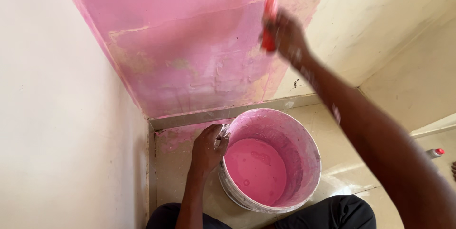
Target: The person paints a wall pink using a roller, repeatedly dipping it into a bucket of paint and applying it in vertical strokes. The person sits on the floor during the task.
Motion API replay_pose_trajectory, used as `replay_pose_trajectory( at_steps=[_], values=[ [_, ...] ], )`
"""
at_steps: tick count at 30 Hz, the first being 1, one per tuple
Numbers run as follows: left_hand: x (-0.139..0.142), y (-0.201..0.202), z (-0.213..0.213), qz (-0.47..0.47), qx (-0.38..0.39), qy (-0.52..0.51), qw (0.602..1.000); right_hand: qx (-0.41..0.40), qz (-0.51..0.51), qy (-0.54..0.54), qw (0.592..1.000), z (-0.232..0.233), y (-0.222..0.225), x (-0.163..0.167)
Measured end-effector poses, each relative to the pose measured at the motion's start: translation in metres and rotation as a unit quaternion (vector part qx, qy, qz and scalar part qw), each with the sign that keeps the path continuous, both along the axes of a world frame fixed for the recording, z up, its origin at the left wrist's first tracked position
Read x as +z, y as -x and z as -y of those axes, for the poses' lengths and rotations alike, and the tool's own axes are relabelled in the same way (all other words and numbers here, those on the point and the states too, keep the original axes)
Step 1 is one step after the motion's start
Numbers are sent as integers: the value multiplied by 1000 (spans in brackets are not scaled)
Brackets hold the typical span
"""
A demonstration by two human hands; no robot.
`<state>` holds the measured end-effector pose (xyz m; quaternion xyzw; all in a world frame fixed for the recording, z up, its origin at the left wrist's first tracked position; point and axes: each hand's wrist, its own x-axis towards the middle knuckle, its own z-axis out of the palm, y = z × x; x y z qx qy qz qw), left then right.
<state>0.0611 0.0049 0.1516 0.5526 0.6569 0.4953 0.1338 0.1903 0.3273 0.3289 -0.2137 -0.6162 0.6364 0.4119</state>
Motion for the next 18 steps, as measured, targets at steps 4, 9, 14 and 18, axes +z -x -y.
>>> replay_pose_trajectory(
  at_steps=[4,9,14,18],
  values=[
    [-1,3,0,-12,-10,-16,1000,-103,120,-236,959,3,-9,77],
    [-18,8,-3,29,-25,-16,999,-135,137,-184,964,15,-3,79],
    [-46,23,-17,269,-97,-33,958,-109,165,-17,980,49,-3,-15],
    [-50,34,-17,477,-213,-93,848,-116,326,-33,938,90,-17,-82]
  ],
)
